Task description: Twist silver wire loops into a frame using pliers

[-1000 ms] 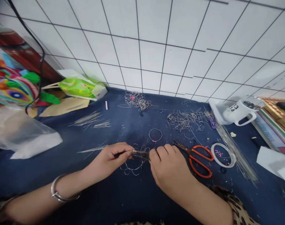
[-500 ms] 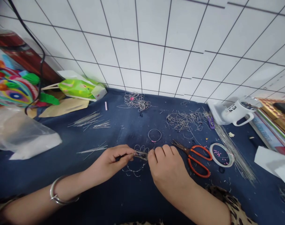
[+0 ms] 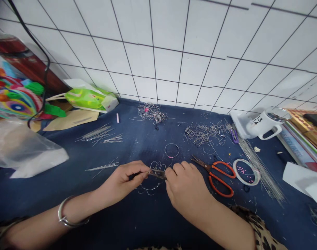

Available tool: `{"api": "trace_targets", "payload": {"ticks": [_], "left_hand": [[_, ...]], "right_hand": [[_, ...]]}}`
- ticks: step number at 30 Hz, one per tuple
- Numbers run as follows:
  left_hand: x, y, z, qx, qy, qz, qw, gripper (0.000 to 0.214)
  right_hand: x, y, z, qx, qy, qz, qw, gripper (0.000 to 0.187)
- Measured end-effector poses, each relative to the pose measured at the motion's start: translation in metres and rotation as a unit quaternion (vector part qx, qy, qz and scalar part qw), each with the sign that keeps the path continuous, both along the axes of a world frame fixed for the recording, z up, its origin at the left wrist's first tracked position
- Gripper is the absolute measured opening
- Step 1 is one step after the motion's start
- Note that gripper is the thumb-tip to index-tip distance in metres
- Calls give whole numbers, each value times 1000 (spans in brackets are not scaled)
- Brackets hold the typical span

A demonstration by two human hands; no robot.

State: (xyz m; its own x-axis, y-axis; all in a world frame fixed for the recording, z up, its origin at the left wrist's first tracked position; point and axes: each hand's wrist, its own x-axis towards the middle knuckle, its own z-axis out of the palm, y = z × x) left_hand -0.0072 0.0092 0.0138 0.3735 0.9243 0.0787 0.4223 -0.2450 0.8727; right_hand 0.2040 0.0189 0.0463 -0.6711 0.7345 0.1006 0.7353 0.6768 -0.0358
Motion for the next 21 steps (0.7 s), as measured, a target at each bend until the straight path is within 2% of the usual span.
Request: {"api": "trace_targets", "payload": {"ticks": [9, 21], "left_hand": [[-1, 2, 0, 23, -6, 10, 1000, 21], [-1, -1, -2, 76, 14, -2, 997, 21]], "right_hand": [[5, 2, 8, -25, 35, 9, 999, 11], [-2, -3, 4, 60, -27, -13, 998, 16]]}}
